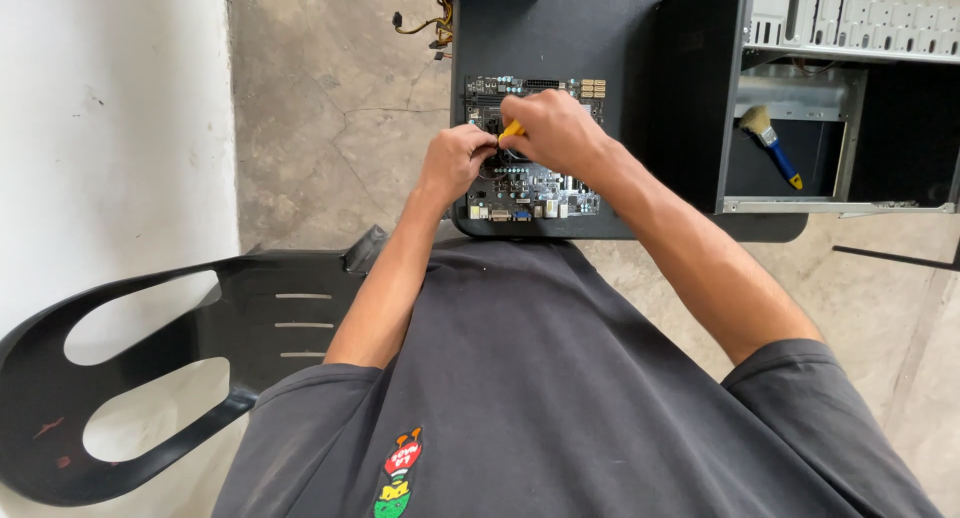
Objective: Removing a motherboard from a computer case, cleaning the case interior with a brush, and inspecting the motherboard components.
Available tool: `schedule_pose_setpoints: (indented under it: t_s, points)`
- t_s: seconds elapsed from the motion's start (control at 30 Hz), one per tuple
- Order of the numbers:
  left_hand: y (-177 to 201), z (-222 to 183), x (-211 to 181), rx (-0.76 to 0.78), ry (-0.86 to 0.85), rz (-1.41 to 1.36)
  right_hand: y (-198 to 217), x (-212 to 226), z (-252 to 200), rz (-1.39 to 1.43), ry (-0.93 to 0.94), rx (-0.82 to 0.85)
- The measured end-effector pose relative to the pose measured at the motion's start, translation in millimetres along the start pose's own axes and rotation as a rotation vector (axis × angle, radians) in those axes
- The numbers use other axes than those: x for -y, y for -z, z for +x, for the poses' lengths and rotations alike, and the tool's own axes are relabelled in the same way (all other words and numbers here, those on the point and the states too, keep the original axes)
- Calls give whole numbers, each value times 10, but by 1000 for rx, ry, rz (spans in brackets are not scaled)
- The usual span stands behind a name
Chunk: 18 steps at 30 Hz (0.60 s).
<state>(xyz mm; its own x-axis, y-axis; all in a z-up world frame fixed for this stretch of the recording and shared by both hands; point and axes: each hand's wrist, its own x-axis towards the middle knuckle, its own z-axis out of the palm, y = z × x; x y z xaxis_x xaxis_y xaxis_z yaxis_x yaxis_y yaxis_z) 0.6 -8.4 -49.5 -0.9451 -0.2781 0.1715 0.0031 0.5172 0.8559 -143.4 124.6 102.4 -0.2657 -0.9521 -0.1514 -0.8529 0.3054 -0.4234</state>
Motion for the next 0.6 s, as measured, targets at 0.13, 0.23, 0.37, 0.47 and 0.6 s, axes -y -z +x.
schedule_pose_setpoints:
  t_s: [0.13,0.23,0.37,0.47,0.6]
  points:
    - [-36,-15,43,20,-79,79,-117,128,-14,-334,-66,38]
    - [-148,-93,93,-51,-162,169,-304,137,70,-421,-110,202]
    - [-510,-226,497,-173,-252,490,-406,184,150,-521,83,262]
    - [-448,-183,356,-208,-265,553,-214,101,77,-584,292,247]
    - [-96,-71,-190,-120,-185,418,26,153,159,-609,210,420]
